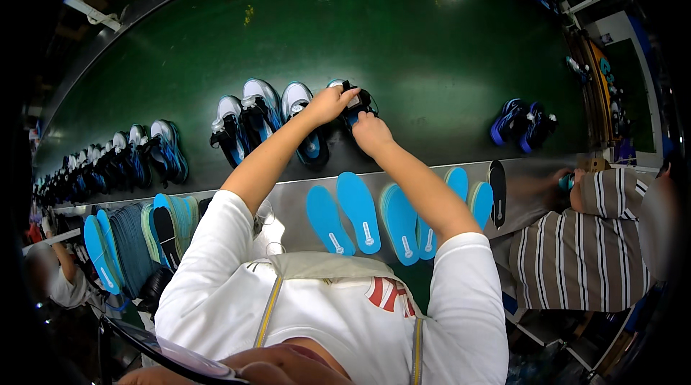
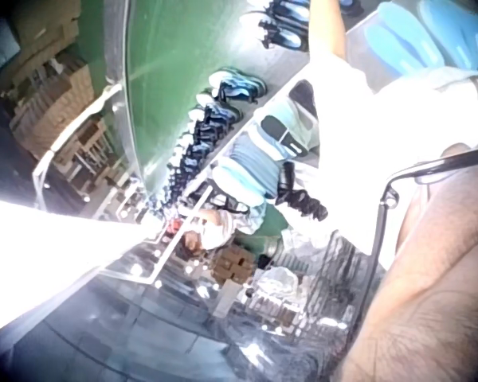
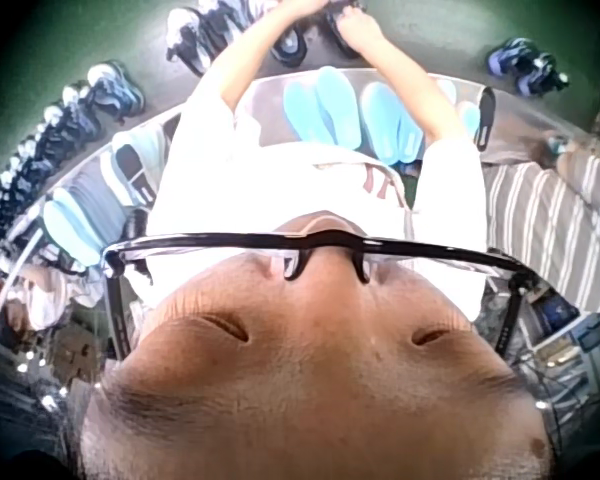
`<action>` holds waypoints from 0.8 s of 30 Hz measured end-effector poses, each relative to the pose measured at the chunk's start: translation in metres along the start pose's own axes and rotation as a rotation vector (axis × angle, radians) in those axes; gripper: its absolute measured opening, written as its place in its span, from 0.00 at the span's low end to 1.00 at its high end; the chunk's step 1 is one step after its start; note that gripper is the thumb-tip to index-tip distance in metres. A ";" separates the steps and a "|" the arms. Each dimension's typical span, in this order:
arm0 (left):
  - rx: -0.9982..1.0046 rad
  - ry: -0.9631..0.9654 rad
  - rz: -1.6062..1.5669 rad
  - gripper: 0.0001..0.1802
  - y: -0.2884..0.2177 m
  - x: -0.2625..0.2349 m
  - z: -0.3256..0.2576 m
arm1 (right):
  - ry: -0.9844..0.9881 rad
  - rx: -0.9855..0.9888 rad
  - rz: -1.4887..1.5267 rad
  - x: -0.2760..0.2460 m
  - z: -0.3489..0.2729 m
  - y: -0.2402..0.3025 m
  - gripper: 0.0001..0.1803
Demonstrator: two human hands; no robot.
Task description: The person inserts insoles into shoes and wipes the exterior of the shoes with a cloth on an assembly line.
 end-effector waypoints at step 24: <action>-0.035 0.060 0.042 0.26 0.010 0.000 -0.003 | 0.619 -0.112 -0.111 0.001 0.023 -0.006 0.14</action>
Point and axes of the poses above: each hand's wrist, its own z-axis towards the middle knuckle, its own x-axis out of the palm, y = z × x, the point moved 1 cm from there along z, towards the middle knuckle, and after that the axes turned 4 degrees about -z, right-handed, at the moved point
